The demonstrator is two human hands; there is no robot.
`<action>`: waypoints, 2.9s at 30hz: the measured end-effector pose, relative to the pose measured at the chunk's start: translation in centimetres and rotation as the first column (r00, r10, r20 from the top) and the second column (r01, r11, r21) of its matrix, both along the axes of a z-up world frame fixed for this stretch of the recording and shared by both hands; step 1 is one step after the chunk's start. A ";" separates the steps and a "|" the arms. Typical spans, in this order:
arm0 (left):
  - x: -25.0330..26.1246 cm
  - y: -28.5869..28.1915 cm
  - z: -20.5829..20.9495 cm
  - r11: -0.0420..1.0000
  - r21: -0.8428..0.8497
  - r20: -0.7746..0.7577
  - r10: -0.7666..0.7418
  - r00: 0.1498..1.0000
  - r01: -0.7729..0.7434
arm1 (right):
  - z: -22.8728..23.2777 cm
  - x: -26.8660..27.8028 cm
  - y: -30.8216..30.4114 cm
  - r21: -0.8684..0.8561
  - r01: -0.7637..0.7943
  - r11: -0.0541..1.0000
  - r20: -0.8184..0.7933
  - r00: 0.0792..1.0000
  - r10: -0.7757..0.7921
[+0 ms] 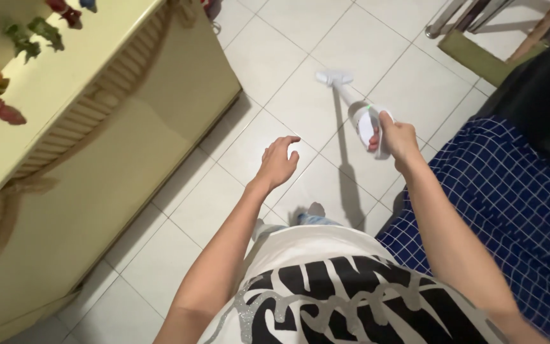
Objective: Vacuuming the tiled floor in a room using a handheld vacuum cleaner.
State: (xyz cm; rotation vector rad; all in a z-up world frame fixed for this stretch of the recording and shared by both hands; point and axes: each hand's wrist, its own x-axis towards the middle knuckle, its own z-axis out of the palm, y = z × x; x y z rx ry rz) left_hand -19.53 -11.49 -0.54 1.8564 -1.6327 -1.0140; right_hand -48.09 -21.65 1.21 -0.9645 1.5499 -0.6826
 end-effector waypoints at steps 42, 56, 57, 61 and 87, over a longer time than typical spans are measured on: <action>3.0 -29.8 -0.4 0.867 -0.034 -0.008 -0.497 0.867 0.497 | 11.4 11.3 -1.8 -0.206 0.437 0.876 -0.497 0.724 -0.478; 6.5 -30.6 -1.5 0.816 -0.046 -0.049 -0.578 0.814 0.577 | -5.2 6.9 -14.7 -0.155 0.360 0.920 -0.624 0.686 -0.374; 6.7 -31.0 -1.4 0.818 -0.054 -0.044 -0.576 0.817 0.573 | -5.3 6.9 -15.0 -0.076 0.383 0.921 -0.614 0.709 -0.346; 6.6 -31.9 -1.4 0.818 -0.054 -0.061 -0.575 0.816 0.573 | -2.4 6.7 -12.7 -0.054 0.320 0.946 -0.690 0.673 -0.267; -2.0 -34.7 -1.0 0.875 -0.003 -0.062 -0.483 0.873 0.484 | -6.9 -2.3 -25.6 -0.030 0.349 0.937 -0.157 0.924 -0.349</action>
